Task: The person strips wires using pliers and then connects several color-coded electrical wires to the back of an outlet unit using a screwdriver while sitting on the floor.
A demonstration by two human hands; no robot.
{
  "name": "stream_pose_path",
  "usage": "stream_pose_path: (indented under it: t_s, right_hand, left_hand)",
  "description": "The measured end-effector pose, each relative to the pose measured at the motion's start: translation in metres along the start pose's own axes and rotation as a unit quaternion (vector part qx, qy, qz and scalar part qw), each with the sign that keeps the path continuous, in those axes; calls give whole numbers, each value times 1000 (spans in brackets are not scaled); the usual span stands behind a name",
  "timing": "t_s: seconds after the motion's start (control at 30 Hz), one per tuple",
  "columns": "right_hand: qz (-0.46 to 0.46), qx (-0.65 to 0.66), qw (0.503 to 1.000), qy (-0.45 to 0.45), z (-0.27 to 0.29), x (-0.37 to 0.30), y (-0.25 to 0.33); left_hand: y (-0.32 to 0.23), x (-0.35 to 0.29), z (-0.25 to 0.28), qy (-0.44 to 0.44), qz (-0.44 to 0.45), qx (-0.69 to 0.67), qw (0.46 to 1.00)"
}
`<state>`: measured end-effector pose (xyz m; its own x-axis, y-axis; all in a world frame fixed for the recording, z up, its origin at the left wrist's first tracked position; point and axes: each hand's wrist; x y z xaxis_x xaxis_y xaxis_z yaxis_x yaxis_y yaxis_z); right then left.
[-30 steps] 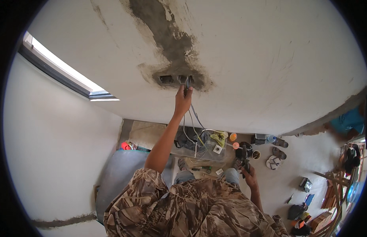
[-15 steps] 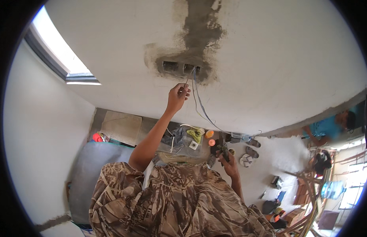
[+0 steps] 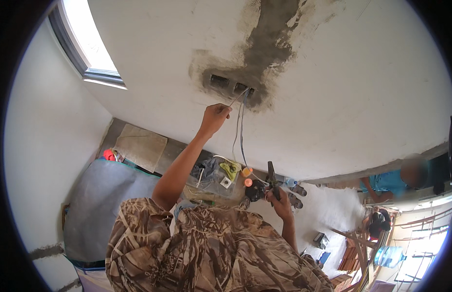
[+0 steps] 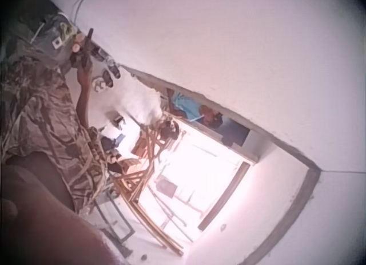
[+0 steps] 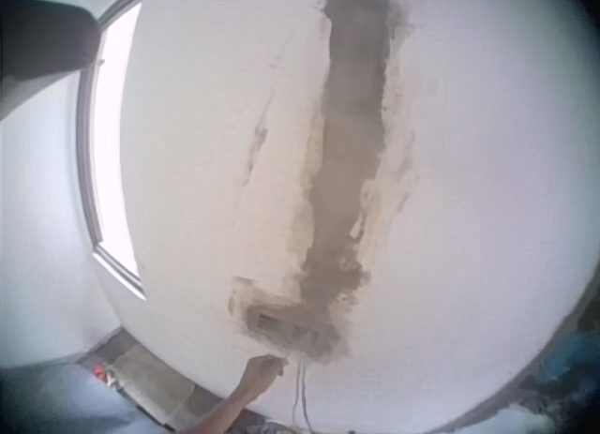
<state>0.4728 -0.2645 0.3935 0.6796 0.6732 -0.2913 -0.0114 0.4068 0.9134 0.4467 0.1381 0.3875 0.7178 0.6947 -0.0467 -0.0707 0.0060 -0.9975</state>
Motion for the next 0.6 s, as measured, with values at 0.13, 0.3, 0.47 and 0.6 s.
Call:
stream_pose_path:
  t_s: [0.13, 0.3, 0.47, 0.6]
  right_hand:
    - [24, -115, 993, 12, 7, 21, 32]
    - [80, -144, 985, 53, 8, 75, 49]
    - [134, -189, 969, 80, -1, 118, 108]
    - [140, -228, 953, 140, -10, 154, 127]
  left_hand:
    - [7, 0, -2, -14, 1, 58, 998]
    - [5, -12, 0, -53, -3, 106, 993]
    - [23, -18, 2, -97, -52, 98, 989]
    - [21, -24, 4, -111, -95, 143, 979]
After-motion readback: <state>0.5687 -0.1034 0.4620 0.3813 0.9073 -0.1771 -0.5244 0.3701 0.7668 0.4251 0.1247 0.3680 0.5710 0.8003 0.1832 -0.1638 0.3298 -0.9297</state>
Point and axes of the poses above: each hand's wrist, its own x-axis towards the middle knuckle, its own z-axis out of the back of the hand, y = z × x, and after that the axes turned 5 degrees about x, right-handed
